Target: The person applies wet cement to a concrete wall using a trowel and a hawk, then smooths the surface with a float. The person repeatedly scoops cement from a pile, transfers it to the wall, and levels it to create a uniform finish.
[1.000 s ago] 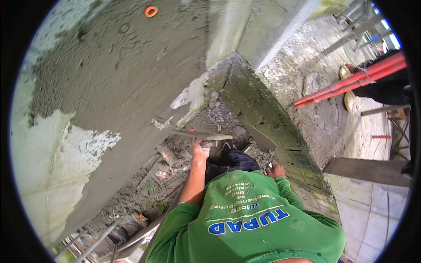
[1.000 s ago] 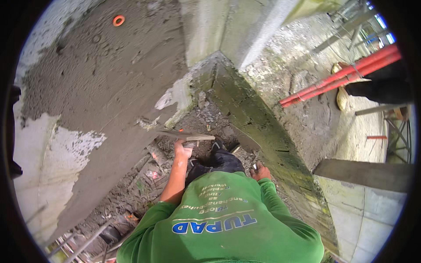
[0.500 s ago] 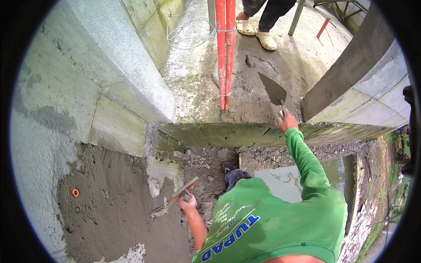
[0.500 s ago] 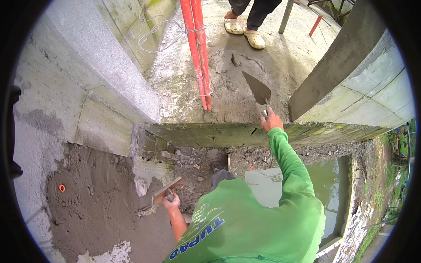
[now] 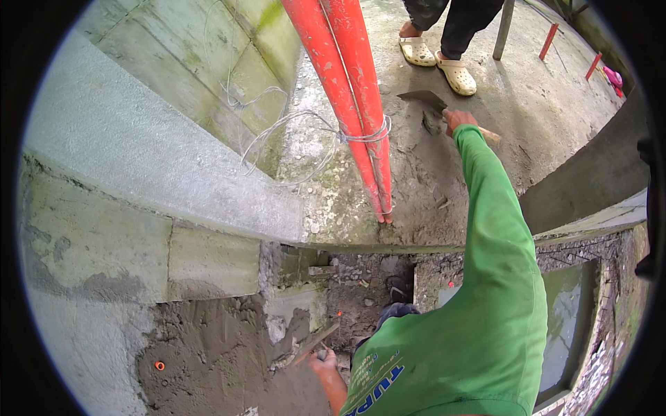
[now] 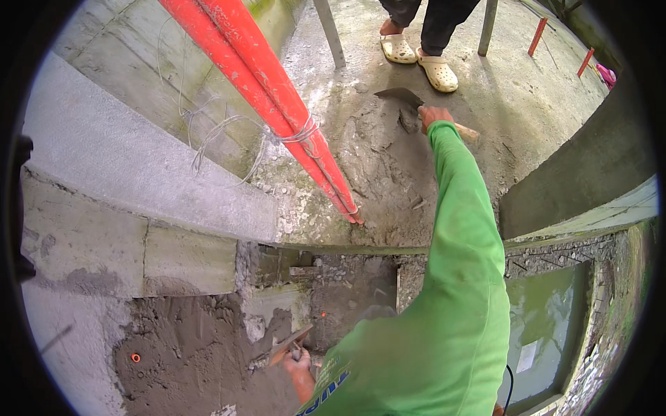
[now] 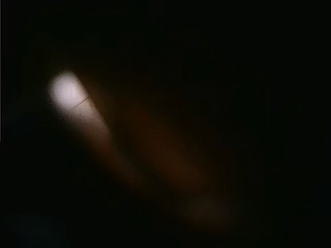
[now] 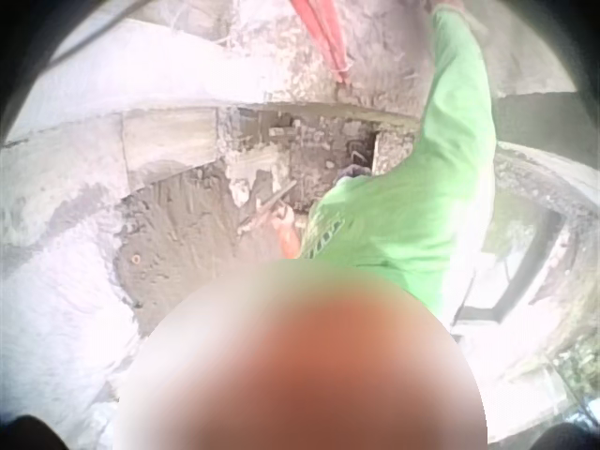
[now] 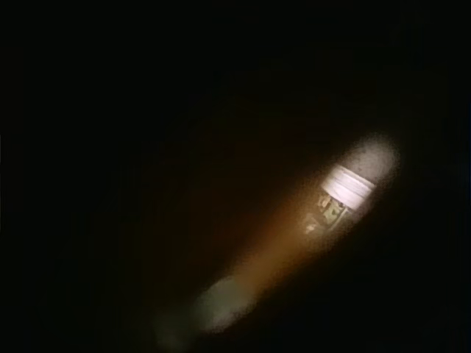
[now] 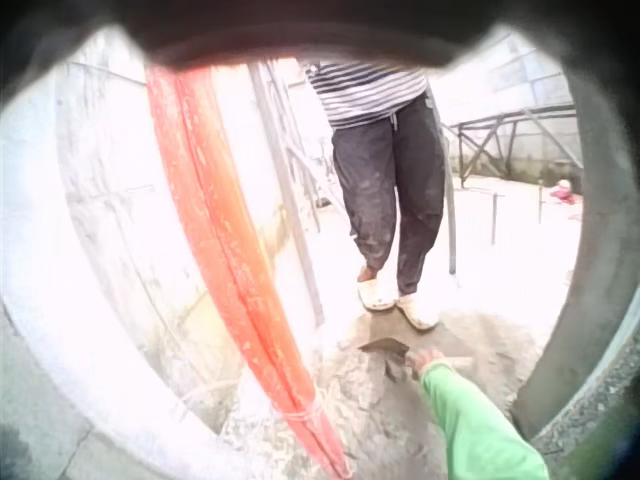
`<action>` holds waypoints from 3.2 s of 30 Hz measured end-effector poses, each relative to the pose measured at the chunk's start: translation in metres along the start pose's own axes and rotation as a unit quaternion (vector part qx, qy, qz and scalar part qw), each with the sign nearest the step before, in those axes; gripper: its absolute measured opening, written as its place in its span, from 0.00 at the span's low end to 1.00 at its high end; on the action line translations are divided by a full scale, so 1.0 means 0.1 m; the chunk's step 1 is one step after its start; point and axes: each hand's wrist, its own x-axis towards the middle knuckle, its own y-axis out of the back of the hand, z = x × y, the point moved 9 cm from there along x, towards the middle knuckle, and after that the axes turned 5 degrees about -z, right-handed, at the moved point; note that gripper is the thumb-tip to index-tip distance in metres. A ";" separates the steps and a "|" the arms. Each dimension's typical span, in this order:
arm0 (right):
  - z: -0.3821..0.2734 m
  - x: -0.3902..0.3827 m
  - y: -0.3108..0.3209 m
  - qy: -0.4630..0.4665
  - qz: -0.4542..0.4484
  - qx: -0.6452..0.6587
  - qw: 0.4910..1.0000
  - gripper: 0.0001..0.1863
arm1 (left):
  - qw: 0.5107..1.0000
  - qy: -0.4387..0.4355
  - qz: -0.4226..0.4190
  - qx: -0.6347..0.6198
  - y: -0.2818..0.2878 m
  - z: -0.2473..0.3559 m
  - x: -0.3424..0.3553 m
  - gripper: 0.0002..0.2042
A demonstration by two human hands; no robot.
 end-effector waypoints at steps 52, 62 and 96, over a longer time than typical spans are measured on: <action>-0.89 -4.86 0.30 0.055 -0.162 0.766 0.620 0.11 | 0.761 0.318 -0.529 0.198 -1.69 -2.22 -1.88 0.14; -2.30 -5.47 0.37 0.331 -0.116 0.296 0.888 0.29 | 0.801 0.286 -0.501 0.163 -1.44 -1.93 -1.48 0.13; -5.61 -5.46 -2.51 0.857 -0.258 0.020 0.446 0.24 | 0.897 -0.112 -0.063 -0.422 1.24 -0.76 -0.10 0.11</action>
